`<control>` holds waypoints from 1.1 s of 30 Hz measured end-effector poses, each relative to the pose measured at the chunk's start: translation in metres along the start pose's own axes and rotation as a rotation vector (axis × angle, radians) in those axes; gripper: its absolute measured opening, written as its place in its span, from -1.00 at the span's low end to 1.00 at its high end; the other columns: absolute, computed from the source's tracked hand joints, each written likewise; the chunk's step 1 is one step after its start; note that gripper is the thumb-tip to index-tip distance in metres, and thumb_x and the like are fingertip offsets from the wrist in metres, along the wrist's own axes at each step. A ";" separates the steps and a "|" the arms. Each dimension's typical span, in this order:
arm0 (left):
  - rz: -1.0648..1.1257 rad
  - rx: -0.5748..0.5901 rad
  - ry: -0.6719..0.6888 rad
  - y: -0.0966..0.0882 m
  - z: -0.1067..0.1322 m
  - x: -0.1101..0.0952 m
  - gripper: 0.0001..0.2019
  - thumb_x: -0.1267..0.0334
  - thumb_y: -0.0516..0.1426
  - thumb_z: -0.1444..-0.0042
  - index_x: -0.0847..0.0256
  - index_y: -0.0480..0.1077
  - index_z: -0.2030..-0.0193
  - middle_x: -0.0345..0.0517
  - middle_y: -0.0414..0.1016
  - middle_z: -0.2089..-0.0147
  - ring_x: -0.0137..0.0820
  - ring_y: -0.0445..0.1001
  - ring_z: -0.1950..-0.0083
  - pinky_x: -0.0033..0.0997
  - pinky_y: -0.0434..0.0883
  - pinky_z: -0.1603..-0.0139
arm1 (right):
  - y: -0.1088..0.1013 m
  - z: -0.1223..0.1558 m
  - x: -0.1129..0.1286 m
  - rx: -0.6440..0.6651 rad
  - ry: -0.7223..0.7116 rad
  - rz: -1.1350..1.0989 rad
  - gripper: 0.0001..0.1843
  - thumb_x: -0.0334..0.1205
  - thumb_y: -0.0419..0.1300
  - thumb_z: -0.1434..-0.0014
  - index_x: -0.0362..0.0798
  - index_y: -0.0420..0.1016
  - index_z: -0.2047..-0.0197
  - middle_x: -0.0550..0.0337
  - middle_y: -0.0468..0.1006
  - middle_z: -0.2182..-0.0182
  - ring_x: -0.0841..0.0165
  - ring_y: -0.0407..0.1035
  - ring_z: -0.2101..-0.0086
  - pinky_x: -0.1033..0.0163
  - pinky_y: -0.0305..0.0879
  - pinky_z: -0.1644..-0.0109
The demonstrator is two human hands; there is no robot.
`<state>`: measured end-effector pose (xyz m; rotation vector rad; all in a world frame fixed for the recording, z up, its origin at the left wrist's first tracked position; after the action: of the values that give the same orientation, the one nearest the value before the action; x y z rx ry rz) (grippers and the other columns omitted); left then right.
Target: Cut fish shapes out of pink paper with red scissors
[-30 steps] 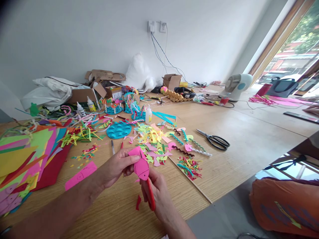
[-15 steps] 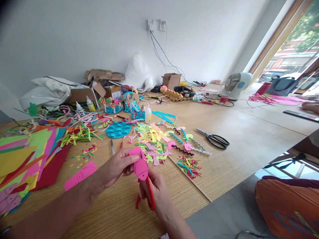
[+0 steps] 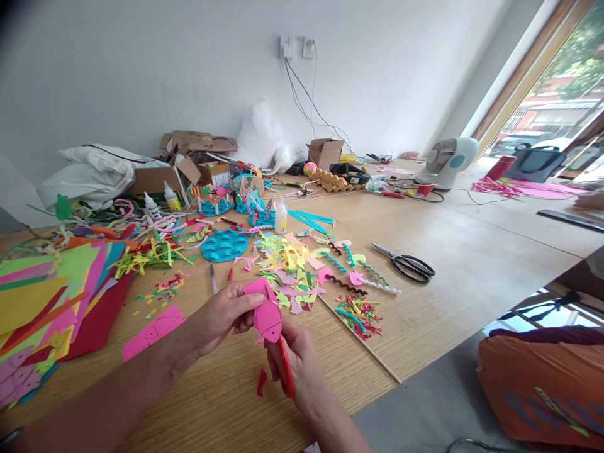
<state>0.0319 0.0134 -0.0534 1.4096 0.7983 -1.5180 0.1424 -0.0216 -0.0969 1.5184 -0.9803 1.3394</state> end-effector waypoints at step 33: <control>-0.074 0.068 -0.008 -0.018 -0.007 -0.006 -0.73 0.10 0.18 0.08 0.29 0.31 0.52 -0.31 0.23 0.62 -0.63 0.12 0.61 -0.61 0.07 0.61 | -0.006 -0.004 -0.001 -0.028 0.057 -0.009 -0.50 0.17 -0.03 -0.17 -0.04 0.24 0.58 0.34 0.23 0.78 0.47 0.07 0.68 0.33 0.03 0.54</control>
<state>0.0182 0.0278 -0.0507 1.4366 0.8091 -1.6194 0.1465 -0.0160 -0.0982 1.4547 -0.9510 1.3501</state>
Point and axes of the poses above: each hand's wrist, its own z-axis away from the middle knuckle, its own y-axis out of the palm, x = y × z, the point moved 4 cm from there along -z, towards the middle knuckle
